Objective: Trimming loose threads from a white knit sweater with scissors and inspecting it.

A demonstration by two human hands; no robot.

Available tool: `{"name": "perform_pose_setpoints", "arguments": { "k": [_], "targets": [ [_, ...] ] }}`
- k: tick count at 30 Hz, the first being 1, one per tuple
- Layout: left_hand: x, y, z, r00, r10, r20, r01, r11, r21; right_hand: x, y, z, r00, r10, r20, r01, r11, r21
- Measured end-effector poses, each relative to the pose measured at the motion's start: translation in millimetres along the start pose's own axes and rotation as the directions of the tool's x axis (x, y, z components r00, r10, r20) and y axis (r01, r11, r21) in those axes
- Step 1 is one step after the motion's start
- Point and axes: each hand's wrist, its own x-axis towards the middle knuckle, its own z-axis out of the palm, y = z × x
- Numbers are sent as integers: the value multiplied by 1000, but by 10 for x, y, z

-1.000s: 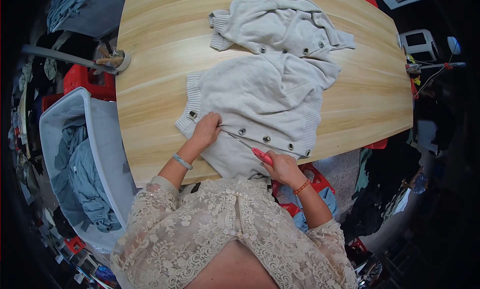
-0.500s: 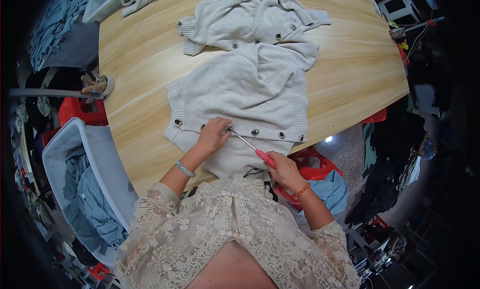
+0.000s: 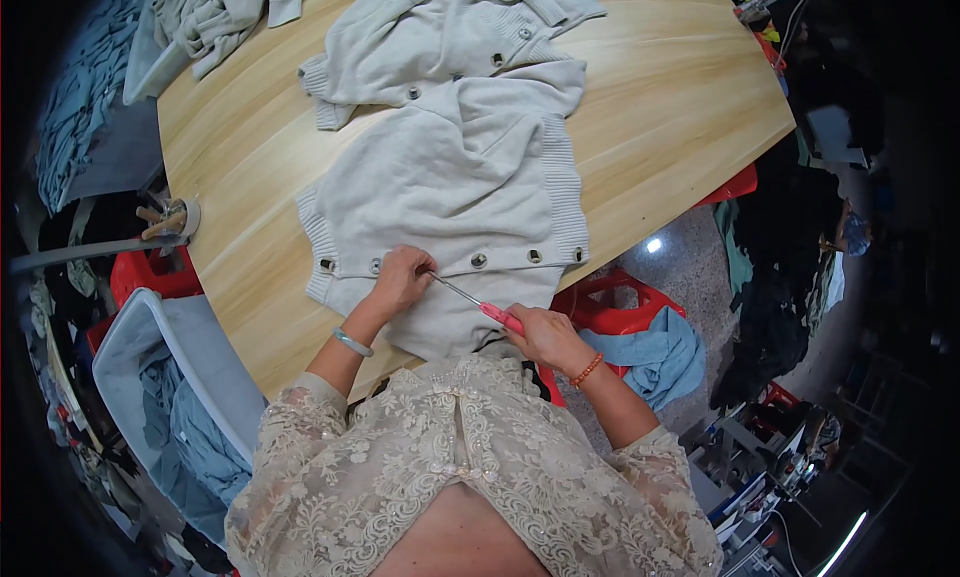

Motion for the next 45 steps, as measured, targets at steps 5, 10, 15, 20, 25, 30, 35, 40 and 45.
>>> {"name": "perform_pose_setpoints", "arguments": {
  "k": [5,10,15,20,25,30,35,40,45],
  "targets": [
    [271,505,167,979,158,-132,-155,987,34,-302,272,-80,980,111,-166,-98,992,83],
    [447,410,512,996,82,24,-78,991,-110,-472,307,-350,962,274,-10,-274,961,-39],
    [452,380,486,991,61,115,-35,976,-216,-441,241,-302,975,214,54,-213,977,-27],
    [480,563,461,988,-20,155,40,991,-126,-530,422,-114,964,239,-112,-222,964,145],
    [707,967,785,963,268,27,-267,963,-36,-815,671,-162,935,239,-263,-196,964,177],
    [872,865,1019,944,260,206,-280,957,75,-985,789,-251,934,313,-174,-313,949,26],
    [973,870,1014,924,201,325,-215,977,7,-951,829,-194,946,273,-176,-275,961,10],
    [1011,1082,1088,918,360,164,-380,918,114,-976,940,-148,911,285,-299,-257,958,128],
    [1224,1314,1464,925,322,201,-332,943,22,-1098,1120,-231,861,352,-367,-309,935,172]
  ]
}}
